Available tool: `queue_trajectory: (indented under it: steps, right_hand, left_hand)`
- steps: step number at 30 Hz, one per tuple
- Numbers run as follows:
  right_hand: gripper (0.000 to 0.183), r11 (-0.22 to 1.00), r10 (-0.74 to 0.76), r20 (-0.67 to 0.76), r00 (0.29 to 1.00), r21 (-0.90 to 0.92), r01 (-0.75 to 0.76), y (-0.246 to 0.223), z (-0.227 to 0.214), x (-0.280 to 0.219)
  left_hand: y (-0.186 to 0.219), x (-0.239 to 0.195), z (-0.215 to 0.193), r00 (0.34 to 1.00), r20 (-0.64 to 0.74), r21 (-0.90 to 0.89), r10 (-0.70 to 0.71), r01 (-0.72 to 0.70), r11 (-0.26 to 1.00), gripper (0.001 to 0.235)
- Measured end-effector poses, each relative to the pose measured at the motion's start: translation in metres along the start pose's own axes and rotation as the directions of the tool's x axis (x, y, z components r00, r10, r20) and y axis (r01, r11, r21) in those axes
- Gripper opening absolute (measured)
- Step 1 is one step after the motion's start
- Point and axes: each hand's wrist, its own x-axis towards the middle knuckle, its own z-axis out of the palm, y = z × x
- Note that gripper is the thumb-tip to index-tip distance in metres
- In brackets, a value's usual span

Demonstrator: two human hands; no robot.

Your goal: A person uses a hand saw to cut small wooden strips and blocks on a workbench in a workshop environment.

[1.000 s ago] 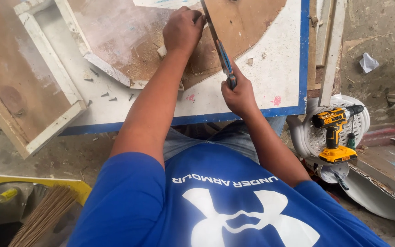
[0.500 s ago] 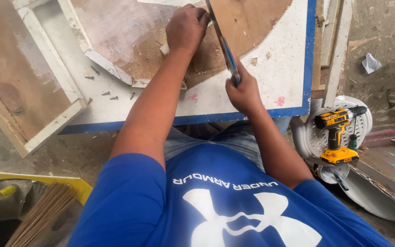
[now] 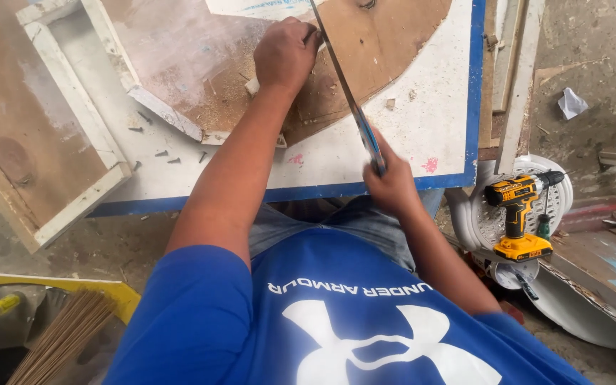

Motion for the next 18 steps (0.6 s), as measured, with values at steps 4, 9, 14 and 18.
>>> queue_trajectory:
  steps: [4,9,14,18]
  right_hand:
    - [0.072,0.995,-0.089,-0.034,0.995,0.045,0.091,-0.032,0.002,0.047]
    - [0.072,0.995,-0.087,-0.042,0.995,0.038,0.089,0.005,0.006,0.009]
    - [0.067,0.995,0.084,0.035,0.996,0.055,-0.086,-0.002,-0.007,-0.052]
    - [0.075,0.999,0.023,-0.035,0.999,0.046,-0.021,-0.014,0.007,0.007]
  left_hand:
    - [0.000,-0.001,0.006,0.999,0.006,-0.004,-0.039,0.039,0.999,0.017]
    - [-0.003,0.001,0.006,0.996,0.035,-0.004,-0.085,0.085,0.996,0.018]
    - [-0.002,0.002,0.003,0.999,0.010,0.023,-0.038,0.037,0.999,0.021]
    - [-0.004,-0.001,0.006,0.998,-0.044,0.056,0.046,-0.044,0.997,0.027]
